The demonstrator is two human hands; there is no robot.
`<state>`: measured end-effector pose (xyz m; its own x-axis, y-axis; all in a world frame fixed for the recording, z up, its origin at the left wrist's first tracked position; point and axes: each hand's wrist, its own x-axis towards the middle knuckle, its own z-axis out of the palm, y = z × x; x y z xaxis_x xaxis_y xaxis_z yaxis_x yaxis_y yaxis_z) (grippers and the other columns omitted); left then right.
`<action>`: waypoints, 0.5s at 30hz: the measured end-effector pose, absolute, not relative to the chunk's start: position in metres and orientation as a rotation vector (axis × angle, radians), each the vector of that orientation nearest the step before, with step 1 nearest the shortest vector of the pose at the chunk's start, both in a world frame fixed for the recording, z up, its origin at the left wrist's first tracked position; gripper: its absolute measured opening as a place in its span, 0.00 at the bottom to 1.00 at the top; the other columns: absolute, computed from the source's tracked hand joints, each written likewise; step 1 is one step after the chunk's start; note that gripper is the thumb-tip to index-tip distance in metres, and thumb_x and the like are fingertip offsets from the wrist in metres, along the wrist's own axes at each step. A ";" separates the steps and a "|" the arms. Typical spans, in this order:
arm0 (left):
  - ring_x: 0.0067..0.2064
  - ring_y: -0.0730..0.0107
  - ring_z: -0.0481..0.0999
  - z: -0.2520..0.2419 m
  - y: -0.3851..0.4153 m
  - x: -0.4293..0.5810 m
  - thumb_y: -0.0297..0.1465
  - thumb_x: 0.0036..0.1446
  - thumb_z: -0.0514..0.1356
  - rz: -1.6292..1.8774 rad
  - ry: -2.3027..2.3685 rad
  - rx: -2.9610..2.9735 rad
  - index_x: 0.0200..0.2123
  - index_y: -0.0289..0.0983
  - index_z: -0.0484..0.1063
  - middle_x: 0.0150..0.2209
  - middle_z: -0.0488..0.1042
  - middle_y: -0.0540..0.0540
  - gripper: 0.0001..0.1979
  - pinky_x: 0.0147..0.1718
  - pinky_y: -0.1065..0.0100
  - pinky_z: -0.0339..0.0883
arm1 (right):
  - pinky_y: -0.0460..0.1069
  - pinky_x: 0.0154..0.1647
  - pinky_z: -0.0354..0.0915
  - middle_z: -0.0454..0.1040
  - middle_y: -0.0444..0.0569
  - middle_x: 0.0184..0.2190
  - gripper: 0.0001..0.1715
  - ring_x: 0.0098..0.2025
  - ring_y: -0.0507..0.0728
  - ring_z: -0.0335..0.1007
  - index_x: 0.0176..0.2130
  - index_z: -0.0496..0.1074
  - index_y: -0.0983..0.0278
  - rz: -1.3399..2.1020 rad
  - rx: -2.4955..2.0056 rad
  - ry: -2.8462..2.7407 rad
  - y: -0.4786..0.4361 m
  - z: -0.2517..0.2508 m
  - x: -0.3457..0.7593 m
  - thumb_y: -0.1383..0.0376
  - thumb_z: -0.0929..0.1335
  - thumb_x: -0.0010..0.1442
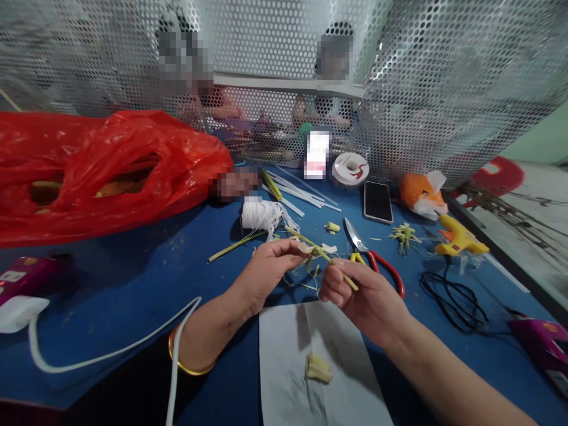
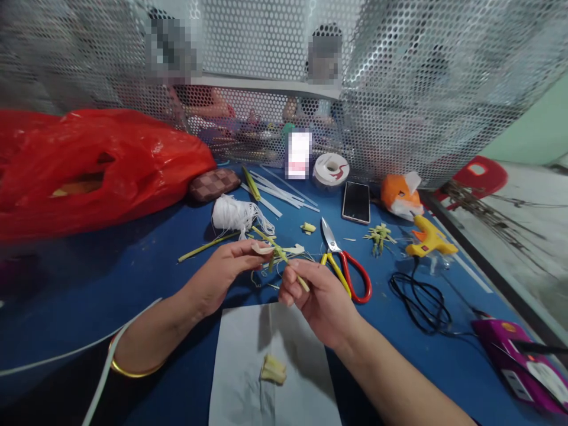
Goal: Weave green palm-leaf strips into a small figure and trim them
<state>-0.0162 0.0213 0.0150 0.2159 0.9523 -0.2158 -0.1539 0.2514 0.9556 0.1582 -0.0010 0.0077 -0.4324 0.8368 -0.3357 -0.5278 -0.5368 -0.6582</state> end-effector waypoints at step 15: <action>0.21 0.76 0.63 0.010 0.017 -0.013 0.34 0.50 0.64 0.863 1.124 1.262 0.26 0.36 0.76 0.19 0.68 0.53 0.08 0.22 0.72 0.56 | 0.55 0.50 0.62 0.77 0.49 0.42 0.18 0.46 0.61 0.69 0.42 0.77 0.61 1.088 -1.257 -1.516 0.006 0.006 0.164 0.59 0.76 0.50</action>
